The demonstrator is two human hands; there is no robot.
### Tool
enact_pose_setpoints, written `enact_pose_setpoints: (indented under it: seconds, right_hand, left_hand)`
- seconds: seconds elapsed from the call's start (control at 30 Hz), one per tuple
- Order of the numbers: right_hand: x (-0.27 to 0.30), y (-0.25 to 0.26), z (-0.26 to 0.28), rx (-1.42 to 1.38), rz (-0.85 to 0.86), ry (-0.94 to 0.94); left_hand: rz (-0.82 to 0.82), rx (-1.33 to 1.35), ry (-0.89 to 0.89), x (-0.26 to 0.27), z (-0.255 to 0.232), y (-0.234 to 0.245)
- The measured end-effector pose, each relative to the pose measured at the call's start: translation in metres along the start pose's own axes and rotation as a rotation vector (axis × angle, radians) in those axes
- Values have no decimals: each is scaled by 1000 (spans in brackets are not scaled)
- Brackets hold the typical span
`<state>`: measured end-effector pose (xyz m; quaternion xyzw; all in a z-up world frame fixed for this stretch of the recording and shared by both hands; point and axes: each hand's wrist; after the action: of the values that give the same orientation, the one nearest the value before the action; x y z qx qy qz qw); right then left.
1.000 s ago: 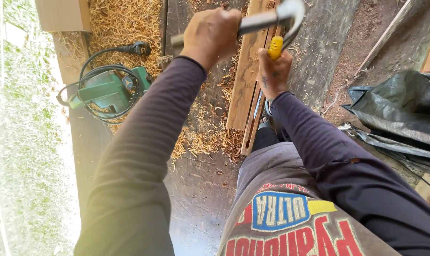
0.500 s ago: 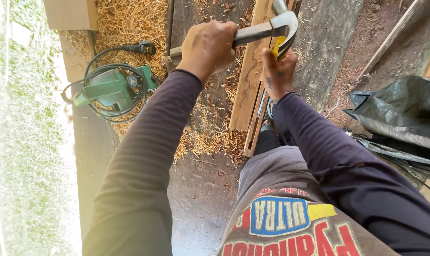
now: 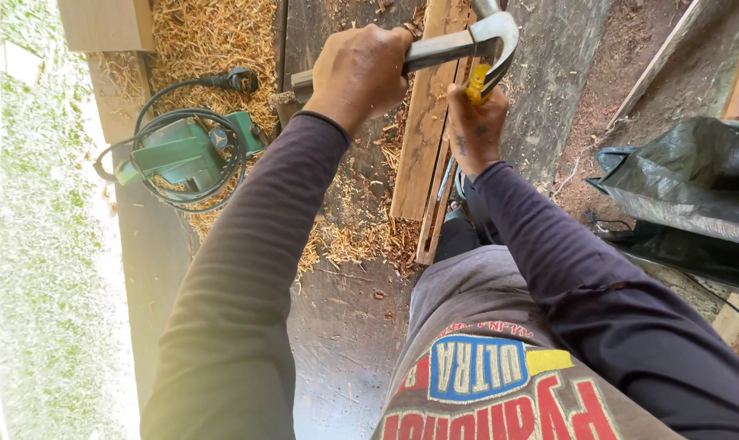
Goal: Chisel a groove into a piece of wood held in a clamp using a hammer and chisel.
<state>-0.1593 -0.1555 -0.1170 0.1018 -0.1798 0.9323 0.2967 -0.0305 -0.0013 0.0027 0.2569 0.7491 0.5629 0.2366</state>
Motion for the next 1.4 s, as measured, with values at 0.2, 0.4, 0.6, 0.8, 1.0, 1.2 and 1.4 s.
enact_pose_setpoints:
  seconds: [0.2,0.4,0.6,0.8,1.0,1.2,1.4]
  right_hand:
    - [-5,7,-24,125,9,120]
    - [-5,1,-12,177,2,196]
    - [-2,2,-16,269,-21,227]
    - [2,5,-18,333,-17,242]
    - [-5,3,-21,198,-3,165]
    - [-15,7,-37,230,-12,135]
    - [-6,3,-20,186,60,219]
  left_hand:
    - [54,-58,7,-4,0,-1]
    - [-4,-5,29,-3,1,6]
    - [74,-162,-109,-8,11,6]
    - [5,-152,-128,-3,8,-6]
    - [-67,-67,13,-7,14,-2]
    - [119,-124,-49,2,21,-17]
    - [25,-164,2,1,16,-13]
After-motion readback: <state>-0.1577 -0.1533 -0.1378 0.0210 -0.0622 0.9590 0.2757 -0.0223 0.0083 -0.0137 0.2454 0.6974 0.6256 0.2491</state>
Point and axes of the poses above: each hand's wrist, its own x-axis away from the middle knuckle, its own y-axis out of the back of the hand, z = x × y, and after that the axes turned 8 degrees about -z, right-handed
